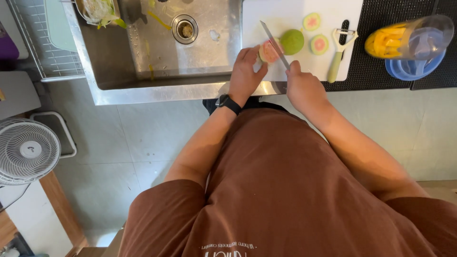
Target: The person cuts a pink-fleshed fruit into cubes and places them into a container with other fruit. They then wash, peel, and cut a green fruit, adding the pieces to the same container. Finally, they pour a liquid from a bottle over the mixed fruit.
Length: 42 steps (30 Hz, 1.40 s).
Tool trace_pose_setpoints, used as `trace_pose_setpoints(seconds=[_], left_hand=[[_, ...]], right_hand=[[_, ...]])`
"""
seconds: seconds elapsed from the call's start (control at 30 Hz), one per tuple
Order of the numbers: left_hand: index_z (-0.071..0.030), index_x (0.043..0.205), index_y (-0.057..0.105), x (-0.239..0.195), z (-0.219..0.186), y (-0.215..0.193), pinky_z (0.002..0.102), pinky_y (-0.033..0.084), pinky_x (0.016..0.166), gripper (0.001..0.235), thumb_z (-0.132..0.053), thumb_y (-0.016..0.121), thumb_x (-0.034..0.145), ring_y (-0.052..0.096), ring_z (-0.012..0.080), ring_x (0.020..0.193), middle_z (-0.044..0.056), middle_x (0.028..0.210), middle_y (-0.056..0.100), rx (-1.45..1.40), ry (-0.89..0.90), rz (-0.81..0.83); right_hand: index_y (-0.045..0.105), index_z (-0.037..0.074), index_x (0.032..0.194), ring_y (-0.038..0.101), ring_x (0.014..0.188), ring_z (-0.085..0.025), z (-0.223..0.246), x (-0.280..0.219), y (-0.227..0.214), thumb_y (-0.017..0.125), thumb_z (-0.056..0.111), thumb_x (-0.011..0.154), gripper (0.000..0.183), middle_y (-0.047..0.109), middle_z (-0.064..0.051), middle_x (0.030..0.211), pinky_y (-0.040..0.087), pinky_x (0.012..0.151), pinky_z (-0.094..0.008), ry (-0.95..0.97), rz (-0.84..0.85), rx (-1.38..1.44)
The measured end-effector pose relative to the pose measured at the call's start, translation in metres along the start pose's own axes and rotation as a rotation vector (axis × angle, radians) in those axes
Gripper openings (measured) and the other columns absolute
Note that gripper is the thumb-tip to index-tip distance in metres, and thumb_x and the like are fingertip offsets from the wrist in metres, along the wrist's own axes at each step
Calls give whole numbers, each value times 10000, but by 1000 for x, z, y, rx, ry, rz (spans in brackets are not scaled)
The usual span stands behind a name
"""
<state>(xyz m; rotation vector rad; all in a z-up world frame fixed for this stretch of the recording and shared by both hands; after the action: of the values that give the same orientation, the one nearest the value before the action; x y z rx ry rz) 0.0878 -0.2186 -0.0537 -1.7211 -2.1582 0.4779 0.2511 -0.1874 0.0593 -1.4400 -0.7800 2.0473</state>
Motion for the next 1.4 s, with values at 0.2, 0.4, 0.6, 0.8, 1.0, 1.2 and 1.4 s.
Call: trace_pose_setpoints(seconds=[0.2,0.4,0.6,0.8,1.0,1.2,1.4], left_hand=[[-12,1208,684,5,-1,-4,366,575,790,280,-132,673,954,659,227,820,95,968,661,-5,-45,-47],[-7,1118,752,7,10,2,355,579,805,254,-129,732,896,711,254,851,121,1000,716,15,-68,-81],[-18,1076,769,9,9,1,363,585,799,223,-140,732,892,722,270,877,134,991,737,24,-83,-88],[-16,1004,779,9,7,1,359,585,747,186,-163,743,896,720,264,847,127,921,752,30,-80,-113],[-20,977,785,11,9,0,356,575,710,169,-157,758,883,722,253,810,119,881,761,51,-65,-106],[-36,900,770,10,5,-2,351,528,639,104,-135,754,876,670,226,714,78,758,725,61,-43,-101],[-49,749,712,12,-4,-6,347,456,572,146,-121,725,875,581,198,613,52,628,638,43,-40,-96]], right_hand=[[356,24,1066,591,656,-512,3,-5,6,359,182,1127,170,628,-284,778,394,560,-561,-16,73,-22],[362,22,1105,622,756,-521,12,-6,0,359,135,1088,115,651,-292,878,428,616,-567,20,140,-44],[380,23,1160,634,856,-499,25,-10,-16,347,125,1061,146,662,-291,987,452,682,-547,77,213,-33],[380,7,1155,641,830,-521,14,-1,-8,360,132,1080,147,666,-293,947,454,662,-575,30,203,-69],[386,18,1224,642,887,-508,18,-3,-11,335,132,1040,222,670,-291,1003,464,710,-561,57,220,-48],[376,22,1181,636,866,-516,23,-7,-16,343,122,1046,172,660,-304,988,455,699,-565,64,231,-20],[360,16,1241,647,857,-469,30,2,-16,374,-6,912,330,661,-244,964,482,683,-547,130,294,-75]])
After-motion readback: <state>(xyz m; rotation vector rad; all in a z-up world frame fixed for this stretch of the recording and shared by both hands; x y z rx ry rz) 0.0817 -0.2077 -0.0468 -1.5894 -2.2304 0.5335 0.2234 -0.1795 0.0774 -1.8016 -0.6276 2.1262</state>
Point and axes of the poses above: each hand's wrist, its own x-axis towards the middle knuckle, its own y-axis out of the palm, z = x × y, the point moved 4 cm from there along x, towards the middle knuckle
